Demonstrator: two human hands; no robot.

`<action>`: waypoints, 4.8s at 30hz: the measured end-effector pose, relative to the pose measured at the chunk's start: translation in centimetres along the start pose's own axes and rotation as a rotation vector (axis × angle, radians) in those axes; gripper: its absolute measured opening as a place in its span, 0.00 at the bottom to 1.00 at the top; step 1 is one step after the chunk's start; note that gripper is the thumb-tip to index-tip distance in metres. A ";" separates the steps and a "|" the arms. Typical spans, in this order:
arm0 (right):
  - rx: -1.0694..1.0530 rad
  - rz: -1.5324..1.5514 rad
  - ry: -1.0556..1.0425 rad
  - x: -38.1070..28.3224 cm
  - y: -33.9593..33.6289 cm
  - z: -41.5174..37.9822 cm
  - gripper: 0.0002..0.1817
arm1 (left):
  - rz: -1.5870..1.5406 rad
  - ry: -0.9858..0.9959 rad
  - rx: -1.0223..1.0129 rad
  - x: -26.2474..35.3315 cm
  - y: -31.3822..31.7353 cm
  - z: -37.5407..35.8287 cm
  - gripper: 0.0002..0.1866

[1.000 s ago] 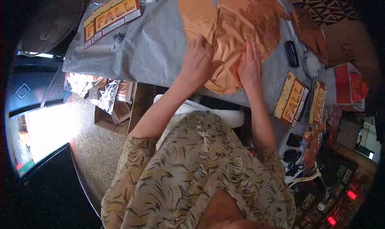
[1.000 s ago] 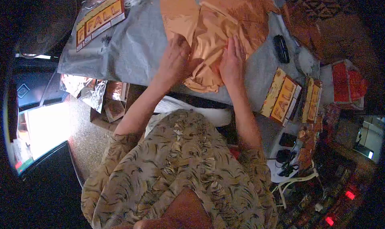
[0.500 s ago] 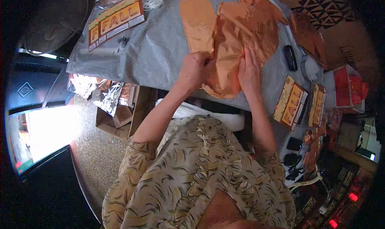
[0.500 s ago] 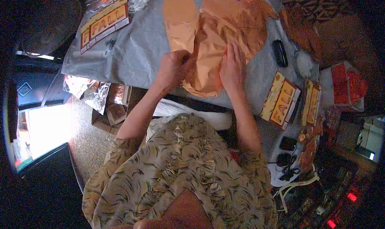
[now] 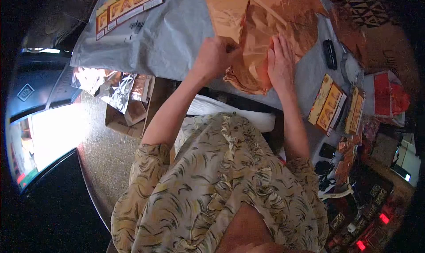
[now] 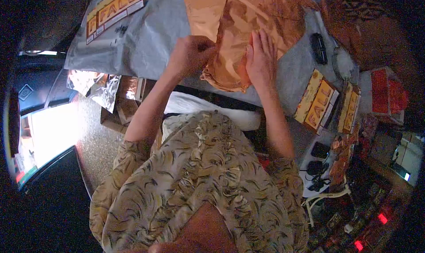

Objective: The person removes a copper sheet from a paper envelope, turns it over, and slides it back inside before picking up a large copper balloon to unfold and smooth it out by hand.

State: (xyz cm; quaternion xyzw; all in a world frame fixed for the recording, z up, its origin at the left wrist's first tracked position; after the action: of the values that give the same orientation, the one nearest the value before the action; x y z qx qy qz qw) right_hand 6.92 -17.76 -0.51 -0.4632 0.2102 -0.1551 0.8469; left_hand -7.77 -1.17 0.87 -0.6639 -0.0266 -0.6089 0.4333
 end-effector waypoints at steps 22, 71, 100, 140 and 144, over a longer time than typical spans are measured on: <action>-0.061 0.027 0.025 -1.0 0.4 -0.5 0.26 | -0.004 0.078 0.002 -1.9 0.0 -0.2 0.13; -0.091 0.085 0.065 -2.0 -1.1 0.4 0.24 | -0.238 0.192 -0.263 -2.3 5.1 26.3 0.13; -0.187 -0.025 0.026 -1.7 0.2 0.8 0.25 | -0.171 0.176 -0.181 -1.8 6.0 26.1 0.18; -0.115 0.096 -0.004 -1.5 -1.6 0.0 0.32 | 0.473 0.843 -0.253 1.4 0.8 4.2 0.46; -0.129 0.096 -0.021 -0.9 -1.0 -0.4 0.34 | 0.310 0.744 -0.227 3.1 0.9 6.1 0.35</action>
State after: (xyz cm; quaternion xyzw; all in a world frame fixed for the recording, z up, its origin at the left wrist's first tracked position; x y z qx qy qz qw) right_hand 5.82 -18.16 0.33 -0.5076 0.2329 -0.0958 0.8240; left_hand -1.71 0.47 3.69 -0.4385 0.2993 -0.7337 0.4241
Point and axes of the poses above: each hand's wrist, its own z-axis towards the middle knuckle, its own y-axis out of the palm, x = y × z, the point moved 4 cm from there along z, towards the middle knuckle, and after that the axes turned 6 degrees about x, right-handed, at the moved point
